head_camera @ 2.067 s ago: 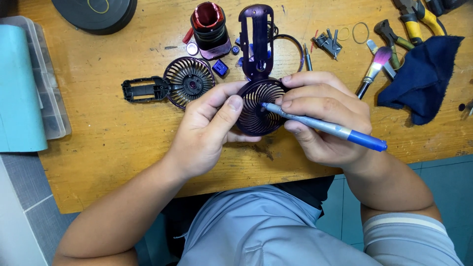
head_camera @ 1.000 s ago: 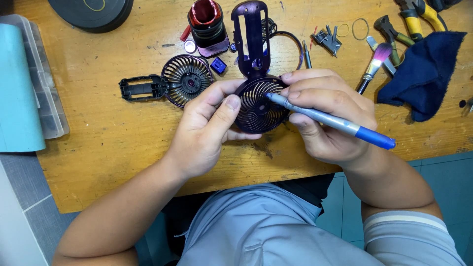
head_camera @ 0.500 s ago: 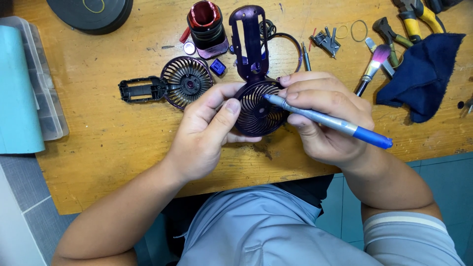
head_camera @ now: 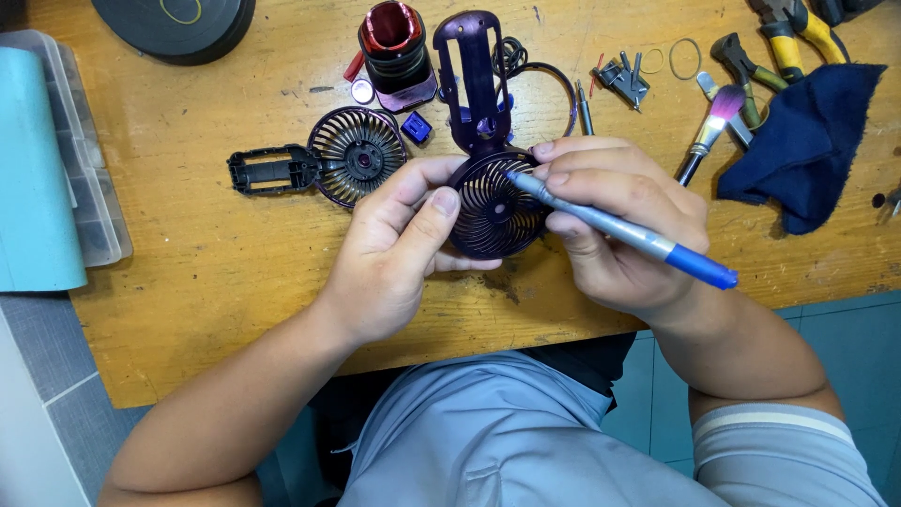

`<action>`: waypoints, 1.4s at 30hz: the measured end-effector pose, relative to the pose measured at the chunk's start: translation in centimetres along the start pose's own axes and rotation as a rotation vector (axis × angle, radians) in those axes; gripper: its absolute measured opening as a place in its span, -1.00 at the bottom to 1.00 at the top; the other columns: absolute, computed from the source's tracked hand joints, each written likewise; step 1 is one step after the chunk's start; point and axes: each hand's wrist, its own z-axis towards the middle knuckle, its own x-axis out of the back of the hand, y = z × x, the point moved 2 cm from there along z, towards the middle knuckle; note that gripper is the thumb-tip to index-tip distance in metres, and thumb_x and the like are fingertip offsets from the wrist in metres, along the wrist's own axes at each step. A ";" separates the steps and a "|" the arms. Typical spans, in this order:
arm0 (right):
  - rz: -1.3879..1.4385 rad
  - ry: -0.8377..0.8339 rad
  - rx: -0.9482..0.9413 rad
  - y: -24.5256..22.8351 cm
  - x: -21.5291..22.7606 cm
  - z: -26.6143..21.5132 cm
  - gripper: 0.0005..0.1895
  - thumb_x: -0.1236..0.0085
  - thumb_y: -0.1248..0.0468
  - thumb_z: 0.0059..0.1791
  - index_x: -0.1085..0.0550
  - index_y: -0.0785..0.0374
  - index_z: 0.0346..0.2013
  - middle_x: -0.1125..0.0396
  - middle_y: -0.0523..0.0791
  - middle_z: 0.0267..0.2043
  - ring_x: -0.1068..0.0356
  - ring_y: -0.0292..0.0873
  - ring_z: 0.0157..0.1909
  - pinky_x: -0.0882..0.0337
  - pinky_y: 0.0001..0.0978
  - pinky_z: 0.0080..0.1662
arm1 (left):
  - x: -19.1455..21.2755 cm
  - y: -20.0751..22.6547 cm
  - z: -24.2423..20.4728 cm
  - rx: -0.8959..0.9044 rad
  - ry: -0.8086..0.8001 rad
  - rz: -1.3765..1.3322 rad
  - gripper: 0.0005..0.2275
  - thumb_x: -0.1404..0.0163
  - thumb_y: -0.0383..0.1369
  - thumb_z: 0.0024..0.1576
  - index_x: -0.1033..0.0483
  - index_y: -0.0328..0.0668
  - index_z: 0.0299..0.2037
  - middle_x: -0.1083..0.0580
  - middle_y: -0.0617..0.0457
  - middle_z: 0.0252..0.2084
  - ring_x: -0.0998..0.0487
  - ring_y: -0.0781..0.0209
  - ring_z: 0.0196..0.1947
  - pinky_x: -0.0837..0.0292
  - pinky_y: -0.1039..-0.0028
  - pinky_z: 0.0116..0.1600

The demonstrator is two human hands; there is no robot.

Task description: Marking a plastic fan casing with a blue marker on a workbench as part of a repair or assembly process.

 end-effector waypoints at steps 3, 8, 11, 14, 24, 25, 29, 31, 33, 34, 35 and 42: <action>0.007 0.014 -0.022 0.2 0.3 -0.3 -0.72 -0.10 0.31 0.28 -0.51 0.60 0.03 -0.53 0.31 0.02 -0.67 0.38 0.14 -0.75 0.14 0.29 | 0.0 -0.1 0.0 -0.004 -0.007 -0.014 -0.65 0.06 -0.27 0.49 -0.42 -0.26 0.41 -0.60 -0.16 0.17 -0.77 0.04 0.06 -0.98 -0.03 0.08; 0.018 0.005 0.010 0.0 -0.1 0.0 -0.70 -0.10 0.27 0.27 -0.52 0.57 0.00 -0.51 0.30 -0.03 -0.65 0.39 0.09 -0.74 0.22 0.28 | -0.2 0.2 -0.1 -0.010 -0.014 0.006 -0.65 0.06 -0.25 0.49 -0.42 -0.25 0.39 -0.58 -0.13 0.18 -0.75 0.07 0.09 -0.99 0.00 0.08; -0.011 0.013 -0.008 0.0 0.2 -0.4 -0.73 -0.12 0.31 0.28 -0.52 0.57 0.02 -0.52 0.29 0.00 -0.66 0.37 0.13 -0.73 0.15 0.29 | -0.2 0.1 -0.1 -0.005 -0.011 0.000 -0.64 0.06 -0.25 0.48 -0.41 -0.26 0.40 -0.59 -0.15 0.19 -0.77 0.03 0.08 -0.99 -0.02 0.09; -0.024 0.030 -0.017 0.1 0.2 -0.4 -0.76 -0.13 0.34 0.28 -0.52 0.58 0.03 -0.52 0.28 0.02 -0.67 0.35 0.14 -0.74 0.10 0.29 | -0.1 0.0 0.0 0.001 -0.008 -0.009 -0.64 0.06 -0.26 0.48 -0.41 -0.27 0.41 -0.60 -0.18 0.19 -0.78 0.00 0.08 -0.98 -0.04 0.09; -0.022 0.040 -0.014 0.2 0.2 -0.6 -0.76 -0.13 0.34 0.28 -0.52 0.56 0.05 -0.52 0.29 0.05 -0.67 0.34 0.16 -0.75 0.08 0.30 | 0.0 -0.1 0.0 -0.006 -0.012 -0.015 -0.65 0.05 -0.26 0.48 -0.41 -0.27 0.39 -0.59 -0.16 0.18 -0.77 0.01 0.07 -0.99 -0.05 0.08; -0.022 0.040 -0.013 0.1 0.2 -0.5 -0.76 -0.13 0.34 0.28 -0.52 0.56 0.05 -0.52 0.29 0.05 -0.67 0.34 0.16 -0.75 0.08 0.30 | 0.0 -0.1 0.0 -0.008 -0.012 -0.015 -0.65 0.05 -0.26 0.48 -0.41 -0.27 0.39 -0.59 -0.16 0.18 -0.77 0.01 0.07 -0.99 -0.05 0.08; -0.018 0.037 -0.015 -0.2 0.0 -0.3 -0.74 -0.12 0.32 0.27 -0.53 0.58 -0.02 -0.52 0.28 -0.03 -0.68 0.39 0.11 -0.75 0.12 0.26 | 0.1 -0.7 0.2 -0.002 -0.014 -0.045 -0.66 0.04 -0.27 0.48 -0.42 -0.25 0.39 -0.60 -0.17 0.16 -0.77 0.01 0.07 -0.97 -0.05 0.08; -0.014 0.043 -0.002 -0.3 -0.1 0.0 -0.75 -0.13 0.32 0.26 -0.54 0.57 -0.03 -0.52 0.25 -0.04 -0.69 0.39 0.11 -0.75 0.10 0.25 | 0.4 -0.9 0.3 -0.027 -0.016 -0.052 -0.67 0.04 -0.28 0.49 -0.42 -0.24 0.38 -0.60 -0.15 0.14 -0.76 0.03 0.07 -0.96 -0.05 0.08; -0.050 0.049 -0.055 -0.5 -0.1 0.1 -0.78 -0.15 0.36 0.25 -0.54 0.58 -0.01 -0.53 0.31 -0.01 -0.69 0.34 0.12 -0.75 0.09 0.28 | 0.4 -1.3 0.5 -0.006 -0.015 -0.076 -0.69 0.04 -0.29 0.49 -0.44 -0.22 0.37 -0.58 -0.12 0.06 -0.73 0.06 0.04 -0.95 -0.07 0.06; -0.045 0.049 -0.041 -0.5 0.0 -0.1 -0.78 -0.15 0.36 0.25 -0.54 0.58 -0.01 -0.53 0.31 -0.01 -0.69 0.34 0.12 -0.75 0.09 0.28 | 0.5 -1.3 0.6 -0.019 -0.009 -0.071 -0.69 0.04 -0.29 0.49 -0.44 -0.22 0.37 -0.58 -0.12 0.06 -0.73 0.06 0.04 -0.95 -0.07 0.06; -0.031 0.063 -0.053 -0.3 0.0 -0.3 -0.79 -0.14 0.37 0.26 -0.52 0.57 0.02 -0.51 0.30 0.01 -0.69 0.33 0.13 -0.76 0.10 0.30 | 0.6 -1.4 0.7 -0.014 -0.016 -0.087 -0.67 0.04 -0.30 0.49 -0.43 -0.26 0.39 -0.56 -0.14 0.10 -0.72 0.01 0.08 -0.95 -0.09 0.07; 0.021 0.111 -0.112 0.1 0.0 -1.0 -0.76 -0.12 0.31 0.27 -0.49 0.51 0.09 -0.50 0.26 0.05 -0.68 0.32 0.18 -0.75 0.12 0.34 | 0.9 -1.9 1.1 -0.023 -0.001 -0.155 -0.66 0.05 -0.33 0.49 -0.39 -0.29 0.41 -0.56 -0.19 0.12 -0.72 -0.13 0.15 -0.91 -0.15 0.12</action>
